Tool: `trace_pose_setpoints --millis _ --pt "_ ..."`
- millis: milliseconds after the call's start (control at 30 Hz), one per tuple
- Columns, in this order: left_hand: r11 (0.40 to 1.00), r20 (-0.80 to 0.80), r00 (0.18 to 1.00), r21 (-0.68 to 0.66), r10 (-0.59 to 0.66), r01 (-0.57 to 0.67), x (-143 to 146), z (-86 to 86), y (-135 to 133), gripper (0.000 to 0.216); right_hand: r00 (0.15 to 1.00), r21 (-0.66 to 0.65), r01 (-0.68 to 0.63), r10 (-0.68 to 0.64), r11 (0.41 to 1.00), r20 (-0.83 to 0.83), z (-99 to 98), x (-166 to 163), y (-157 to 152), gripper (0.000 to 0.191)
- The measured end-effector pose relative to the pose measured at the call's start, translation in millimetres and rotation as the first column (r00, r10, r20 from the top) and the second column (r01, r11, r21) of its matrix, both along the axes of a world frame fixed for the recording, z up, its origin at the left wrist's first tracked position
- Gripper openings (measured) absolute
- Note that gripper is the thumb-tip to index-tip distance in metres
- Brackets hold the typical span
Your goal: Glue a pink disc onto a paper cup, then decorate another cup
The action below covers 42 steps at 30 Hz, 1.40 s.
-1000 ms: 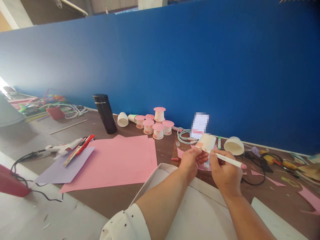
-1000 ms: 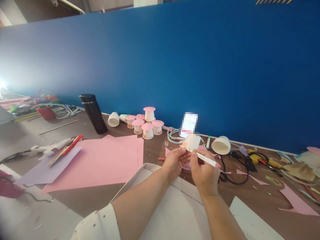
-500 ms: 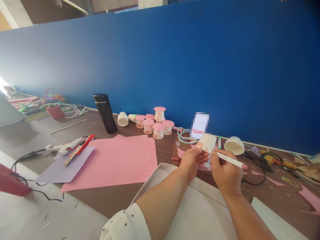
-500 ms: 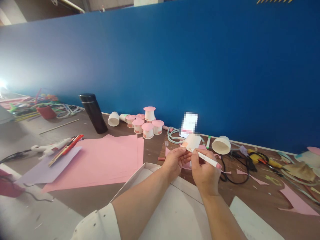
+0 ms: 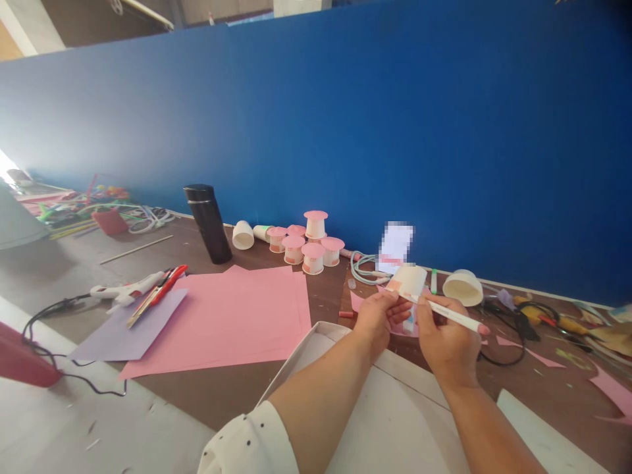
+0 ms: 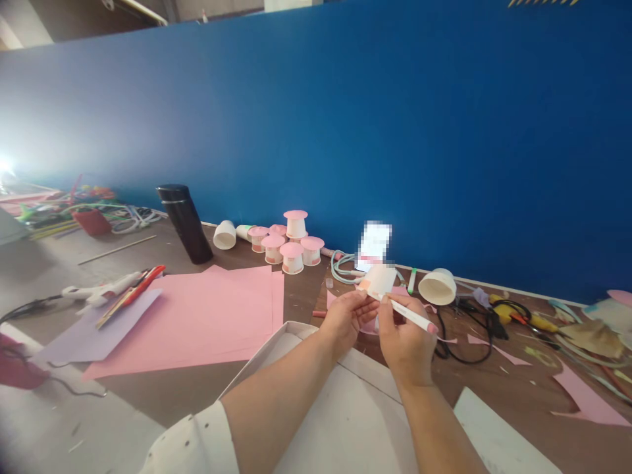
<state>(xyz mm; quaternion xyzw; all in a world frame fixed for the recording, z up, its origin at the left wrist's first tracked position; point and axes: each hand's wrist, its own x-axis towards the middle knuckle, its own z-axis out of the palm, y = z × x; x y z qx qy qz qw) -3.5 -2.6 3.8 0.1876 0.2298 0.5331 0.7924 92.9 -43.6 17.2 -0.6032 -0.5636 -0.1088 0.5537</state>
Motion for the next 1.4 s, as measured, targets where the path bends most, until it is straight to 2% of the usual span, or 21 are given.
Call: trace_pose_setpoints --millis 1400 --pt "1.0 0.024 1.0 -0.006 -0.002 0.002 -0.1 -1.3 0.5 0.008 1.0 0.006 0.004 -0.004 1.0 -0.012 0.4 -1.7 0.9 0.021"
